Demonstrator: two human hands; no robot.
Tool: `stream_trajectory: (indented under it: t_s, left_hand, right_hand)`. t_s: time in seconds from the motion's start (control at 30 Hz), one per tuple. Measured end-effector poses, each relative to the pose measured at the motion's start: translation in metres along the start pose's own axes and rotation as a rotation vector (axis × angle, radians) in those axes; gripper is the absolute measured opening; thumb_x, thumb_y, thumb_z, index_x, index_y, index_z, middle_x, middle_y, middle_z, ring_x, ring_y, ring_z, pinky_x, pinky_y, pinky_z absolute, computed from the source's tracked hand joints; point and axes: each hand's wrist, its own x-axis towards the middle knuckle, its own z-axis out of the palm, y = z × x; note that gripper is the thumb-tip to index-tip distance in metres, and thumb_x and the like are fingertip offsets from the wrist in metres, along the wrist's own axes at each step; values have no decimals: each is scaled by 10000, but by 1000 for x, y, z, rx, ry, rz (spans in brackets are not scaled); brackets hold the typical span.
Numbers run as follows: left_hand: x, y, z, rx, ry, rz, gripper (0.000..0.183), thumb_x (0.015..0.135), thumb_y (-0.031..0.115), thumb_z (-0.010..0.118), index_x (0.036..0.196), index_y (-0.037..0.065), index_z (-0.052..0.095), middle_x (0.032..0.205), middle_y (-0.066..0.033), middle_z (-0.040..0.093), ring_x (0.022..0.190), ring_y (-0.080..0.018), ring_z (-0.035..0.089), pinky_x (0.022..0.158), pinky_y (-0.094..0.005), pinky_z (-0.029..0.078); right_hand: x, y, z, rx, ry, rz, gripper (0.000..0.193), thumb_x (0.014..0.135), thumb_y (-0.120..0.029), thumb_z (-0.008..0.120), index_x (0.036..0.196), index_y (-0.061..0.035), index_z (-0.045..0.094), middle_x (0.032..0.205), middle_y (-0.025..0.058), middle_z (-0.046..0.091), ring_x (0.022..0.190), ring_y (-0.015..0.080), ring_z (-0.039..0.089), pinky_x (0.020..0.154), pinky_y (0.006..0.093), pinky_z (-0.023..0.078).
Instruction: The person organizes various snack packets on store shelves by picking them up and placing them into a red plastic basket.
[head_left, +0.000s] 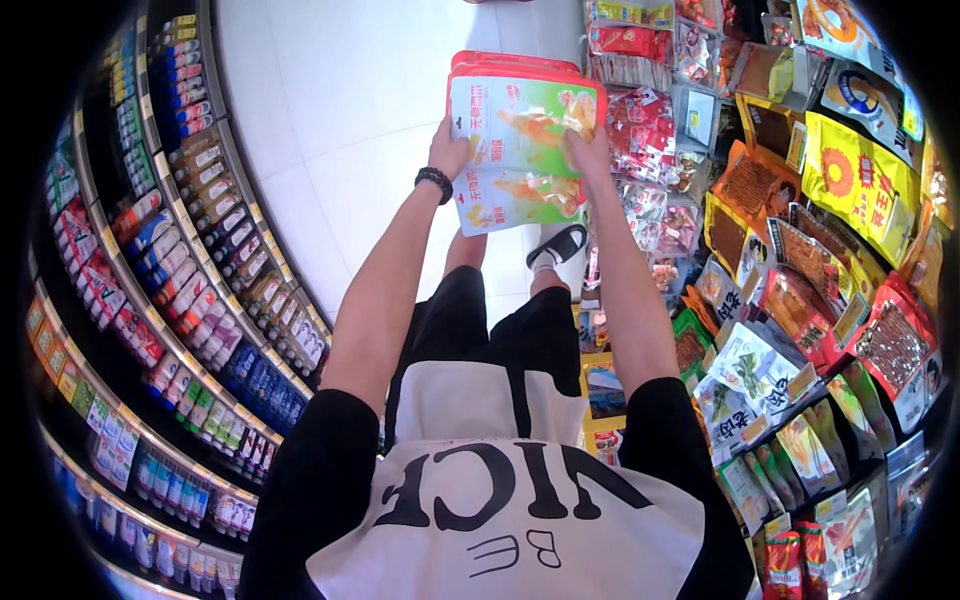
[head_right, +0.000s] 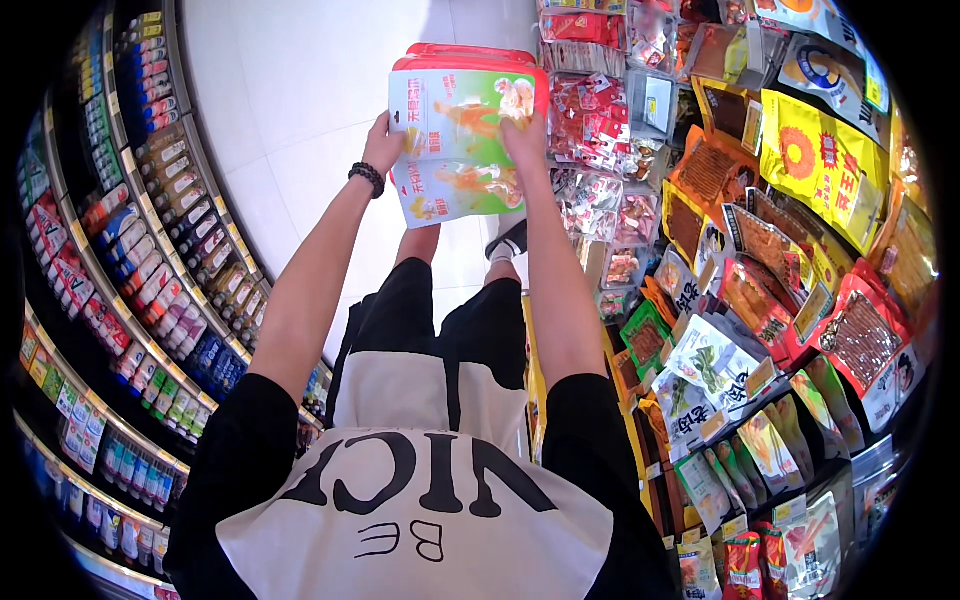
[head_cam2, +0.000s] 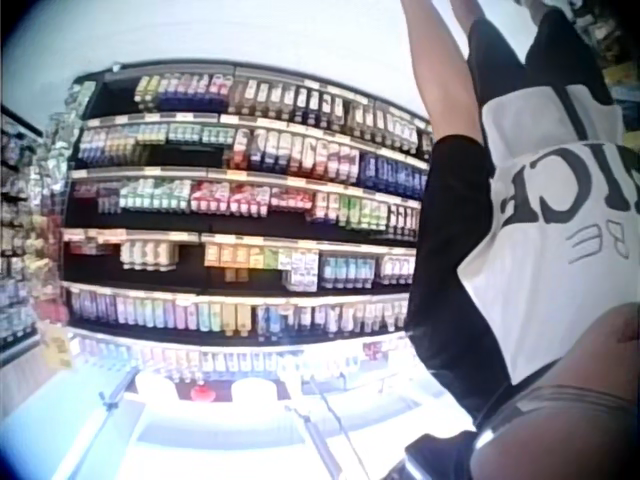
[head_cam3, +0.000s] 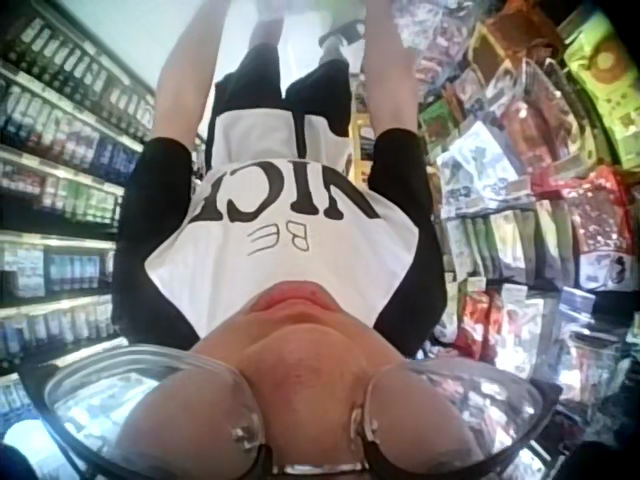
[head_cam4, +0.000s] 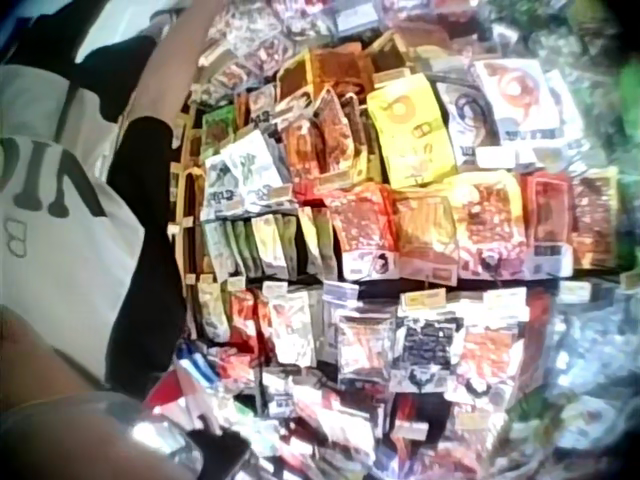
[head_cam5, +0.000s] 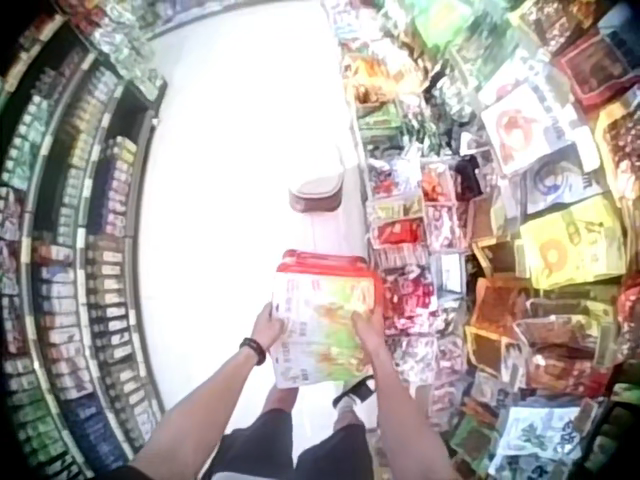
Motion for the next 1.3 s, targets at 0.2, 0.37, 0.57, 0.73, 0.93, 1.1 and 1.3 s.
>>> stream_trajectory:
  t_s: [0.2, 0.37, 0.57, 0.73, 0.93, 1.1, 1.3]
  left_hand:
    - [17, 15, -1, -72, -42, 93, 444, 745, 97, 478, 1176, -9, 463, 1078, -212, 576, 1014, -318, 558, 878, -354, 421]
    - [8, 20, -5, 110, 9, 88, 483, 744, 109, 480, 1208, -12, 421, 1083, -236, 563, 1013, -345, 553, 885, -361, 423]
    - [-32, -17, -11, 144, 204, 94, 572, 761, 132, 519, 1281, -16, 333, 1216, -243, 471, 1115, -333, 488, 932, -368, 396]
    - [-92, -79, 5, 161, 225, -16, 516, 775, 164, 565, 1219, -34, 391, 1179, -222, 489, 1108, -318, 479, 927, -378, 393]
    - [-124, -67, 20, -36, 0, -131, 580, 749, 66, 577, 1263, -36, 328, 1211, -217, 472, 1102, -276, 503, 898, -346, 425]
    - [-94, -112, 13, 138, -12, 45, 588, 746, 63, 564, 1273, -18, 315, 1187, -197, 490, 1009, -263, 556, 794, -324, 476]
    - [-106, -142, -1, 477, -273, 85, 552, 780, 119, 570, 1286, 21, 374, 1190, -204, 507, 1031, -286, 535, 848, -359, 461]
  right_hand:
    - [9, -1, -13, 95, -98, -20, 422, 770, -136, 590, 1149, -2, 461, 987, 105, 570, 829, 172, 569, 691, 294, 467]
    - [1, 12, -13, 18, -127, -57, 448, 777, -140, 573, 1174, 16, 437, 1056, 155, 563, 961, 238, 556, 819, 325, 434]
    - [-22, 62, -9, 124, -15, -214, 476, 796, -143, 546, 1217, 26, 403, 1076, 188, 553, 999, 265, 543, 838, 328, 424]
    - [-73, 88, -22, -81, -151, -76, 428, 800, -127, 539, 1185, 22, 430, 1021, 160, 575, 943, 232, 561, 812, 314, 435]
    - [-105, 86, -16, -99, -55, -60, 417, 796, -96, 523, 1192, -7, 427, 997, 180, 573, 924, 283, 579, 802, 328, 445]
    - [-101, 82, -22, 96, 2, -67, 434, 812, -117, 544, 1220, -24, 430, 1043, 161, 576, 936, 248, 572, 805, 335, 440]
    - [-142, 132, -35, -161, 201, -232, 291, 794, -116, 539, 1068, -21, 521, 964, 173, 573, 875, 314, 554, 783, 377, 446]
